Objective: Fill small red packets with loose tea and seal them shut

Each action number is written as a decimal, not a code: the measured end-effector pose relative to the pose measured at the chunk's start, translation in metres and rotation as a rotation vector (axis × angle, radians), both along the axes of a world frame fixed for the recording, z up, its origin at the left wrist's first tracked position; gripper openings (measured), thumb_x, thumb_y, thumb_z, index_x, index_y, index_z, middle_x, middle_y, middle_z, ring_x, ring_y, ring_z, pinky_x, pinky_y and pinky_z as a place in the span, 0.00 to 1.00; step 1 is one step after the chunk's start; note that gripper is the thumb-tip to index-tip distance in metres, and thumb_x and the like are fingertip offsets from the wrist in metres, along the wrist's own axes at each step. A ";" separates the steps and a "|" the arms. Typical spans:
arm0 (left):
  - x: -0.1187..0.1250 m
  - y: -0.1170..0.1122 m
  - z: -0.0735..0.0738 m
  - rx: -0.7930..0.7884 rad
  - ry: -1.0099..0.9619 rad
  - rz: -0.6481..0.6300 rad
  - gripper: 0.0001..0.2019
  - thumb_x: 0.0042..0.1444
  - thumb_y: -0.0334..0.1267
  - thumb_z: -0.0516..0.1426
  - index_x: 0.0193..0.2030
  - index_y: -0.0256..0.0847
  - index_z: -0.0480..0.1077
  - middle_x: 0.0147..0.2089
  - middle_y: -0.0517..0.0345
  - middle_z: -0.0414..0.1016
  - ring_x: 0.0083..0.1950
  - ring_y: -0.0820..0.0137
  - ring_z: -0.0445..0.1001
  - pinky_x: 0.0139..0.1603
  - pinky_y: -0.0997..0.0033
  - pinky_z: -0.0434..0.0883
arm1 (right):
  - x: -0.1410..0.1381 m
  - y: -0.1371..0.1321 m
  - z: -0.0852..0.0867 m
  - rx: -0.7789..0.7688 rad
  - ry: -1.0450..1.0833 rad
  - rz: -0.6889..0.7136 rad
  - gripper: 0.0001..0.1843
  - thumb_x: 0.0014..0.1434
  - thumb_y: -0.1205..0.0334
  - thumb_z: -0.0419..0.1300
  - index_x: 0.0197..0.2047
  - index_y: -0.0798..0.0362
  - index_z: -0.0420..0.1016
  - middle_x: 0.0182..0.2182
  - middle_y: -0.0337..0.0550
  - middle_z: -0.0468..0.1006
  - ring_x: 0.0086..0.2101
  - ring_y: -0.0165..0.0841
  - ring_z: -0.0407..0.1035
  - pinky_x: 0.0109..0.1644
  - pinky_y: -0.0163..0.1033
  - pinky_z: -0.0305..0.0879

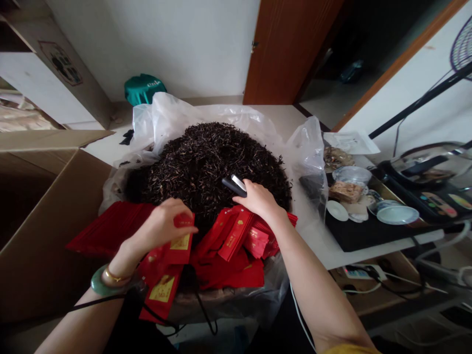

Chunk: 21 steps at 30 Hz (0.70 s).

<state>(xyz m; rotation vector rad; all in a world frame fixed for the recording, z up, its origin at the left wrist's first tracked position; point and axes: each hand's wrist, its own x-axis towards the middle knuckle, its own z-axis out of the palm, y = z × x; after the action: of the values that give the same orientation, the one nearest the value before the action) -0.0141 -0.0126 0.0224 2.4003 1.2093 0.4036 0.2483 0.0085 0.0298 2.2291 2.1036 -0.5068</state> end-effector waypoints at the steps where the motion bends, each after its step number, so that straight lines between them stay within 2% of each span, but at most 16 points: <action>1: 0.005 -0.005 0.001 -0.055 0.006 -0.137 0.12 0.48 0.47 0.65 0.32 0.41 0.74 0.32 0.58 0.73 0.38 0.66 0.69 0.42 0.69 0.64 | 0.000 0.000 0.000 -0.010 -0.009 0.003 0.26 0.58 0.51 0.60 0.56 0.54 0.65 0.50 0.55 0.77 0.47 0.47 0.73 0.45 0.41 0.65; 2: 0.010 -0.010 0.002 -0.106 0.040 -0.240 0.15 0.46 0.49 0.67 0.32 0.41 0.73 0.31 0.58 0.73 0.38 0.66 0.68 0.42 0.68 0.64 | 0.000 0.000 0.000 -0.022 -0.019 0.006 0.25 0.58 0.51 0.60 0.55 0.54 0.65 0.49 0.55 0.77 0.47 0.46 0.73 0.44 0.41 0.65; 3: 0.014 -0.014 0.001 -0.140 0.088 -0.288 0.17 0.43 0.50 0.68 0.32 0.40 0.73 0.32 0.58 0.74 0.39 0.65 0.68 0.42 0.68 0.63 | -0.001 0.000 0.000 -0.034 -0.031 0.010 0.24 0.58 0.51 0.60 0.54 0.54 0.65 0.49 0.54 0.77 0.46 0.46 0.74 0.43 0.41 0.65; 6: 0.020 -0.018 -0.007 -0.170 0.189 -0.326 0.18 0.41 0.48 0.69 0.34 0.40 0.74 0.35 0.56 0.76 0.41 0.62 0.67 0.43 0.65 0.61 | -0.001 0.000 0.000 -0.061 -0.071 0.016 0.23 0.57 0.50 0.60 0.51 0.53 0.66 0.47 0.54 0.78 0.44 0.47 0.74 0.40 0.41 0.65; 9: 0.018 -0.013 -0.015 -0.197 0.172 -0.351 0.12 0.45 0.44 0.68 0.35 0.43 0.77 0.35 0.57 0.78 0.43 0.62 0.67 0.44 0.65 0.61 | 0.000 0.001 0.000 -0.085 -0.100 0.015 0.23 0.57 0.49 0.60 0.50 0.53 0.66 0.46 0.54 0.78 0.44 0.47 0.74 0.39 0.41 0.65; 12: 0.015 -0.008 -0.016 -0.224 0.132 -0.382 0.04 0.54 0.40 0.63 0.34 0.45 0.79 0.36 0.58 0.79 0.42 0.65 0.67 0.46 0.66 0.61 | 0.000 0.001 0.002 -0.107 -0.105 0.006 0.24 0.57 0.48 0.60 0.51 0.53 0.65 0.47 0.54 0.78 0.44 0.47 0.74 0.39 0.41 0.65; 14: 0.015 -0.007 -0.014 -0.226 0.129 -0.381 0.06 0.55 0.41 0.61 0.36 0.44 0.79 0.37 0.57 0.79 0.42 0.66 0.68 0.48 0.65 0.61 | 0.000 0.001 0.002 -0.113 -0.103 0.003 0.23 0.57 0.48 0.60 0.50 0.53 0.66 0.46 0.54 0.78 0.44 0.47 0.74 0.39 0.41 0.65; 18: 0.019 -0.011 -0.013 -0.186 0.150 -0.298 0.21 0.45 0.52 0.66 0.42 0.41 0.77 0.39 0.53 0.78 0.43 0.61 0.68 0.47 0.63 0.63 | -0.001 0.001 0.001 -0.122 -0.095 0.006 0.21 0.57 0.48 0.59 0.48 0.53 0.67 0.44 0.55 0.79 0.43 0.47 0.75 0.40 0.42 0.65; 21: 0.021 -0.013 -0.016 -0.195 0.173 -0.285 0.19 0.47 0.51 0.65 0.43 0.43 0.78 0.38 0.53 0.78 0.44 0.61 0.68 0.46 0.64 0.63 | 0.000 0.001 0.000 -0.124 -0.096 0.006 0.22 0.57 0.47 0.59 0.48 0.53 0.68 0.44 0.55 0.79 0.43 0.47 0.75 0.40 0.42 0.65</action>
<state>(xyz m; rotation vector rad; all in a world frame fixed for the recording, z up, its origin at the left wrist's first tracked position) 0.0064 -0.0255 0.0068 2.4247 0.9060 -0.0104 0.2479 0.0098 0.0296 2.1347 1.9752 -0.5046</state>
